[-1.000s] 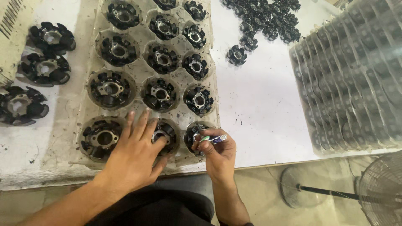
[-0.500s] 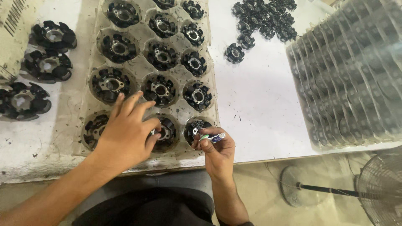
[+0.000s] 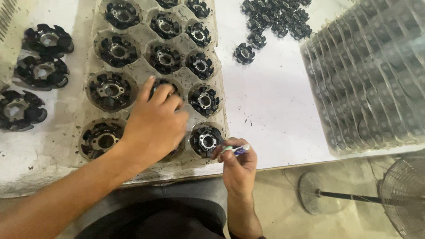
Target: The person sits at a factory workbench and applies adhesive from a small tube to black plastic rotor components held in molded pulp trays. They pick up each component by hand, squeeze adhesive onto it, place it back into the tray, and repeat the process with the next component.
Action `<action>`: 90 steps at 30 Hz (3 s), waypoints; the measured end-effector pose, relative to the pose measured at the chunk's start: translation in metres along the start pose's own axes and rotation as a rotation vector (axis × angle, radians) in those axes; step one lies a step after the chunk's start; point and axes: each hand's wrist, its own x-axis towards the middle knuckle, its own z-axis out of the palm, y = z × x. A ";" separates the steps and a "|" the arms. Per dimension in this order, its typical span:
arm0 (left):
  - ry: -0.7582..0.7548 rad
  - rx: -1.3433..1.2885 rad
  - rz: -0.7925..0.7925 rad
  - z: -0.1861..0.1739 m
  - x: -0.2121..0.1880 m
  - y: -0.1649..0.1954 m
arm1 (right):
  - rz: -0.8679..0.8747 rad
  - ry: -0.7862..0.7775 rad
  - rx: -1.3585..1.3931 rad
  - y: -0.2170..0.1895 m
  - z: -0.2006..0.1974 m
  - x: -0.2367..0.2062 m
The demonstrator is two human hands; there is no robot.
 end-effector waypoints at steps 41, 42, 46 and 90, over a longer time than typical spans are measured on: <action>0.699 -2.432 -0.431 0.009 -0.054 0.012 | 0.060 -0.225 -0.068 0.014 0.040 -0.006; 0.725 -2.480 -0.438 0.011 -0.050 0.012 | 0.066 -0.251 -0.071 0.015 0.045 -0.006; 0.694 -2.321 -0.183 0.013 -0.036 0.012 | 0.108 -0.244 -0.136 0.013 0.057 -0.004; 0.808 -2.426 -0.404 0.017 -0.037 0.046 | -0.271 -0.267 -0.427 0.005 0.060 -0.003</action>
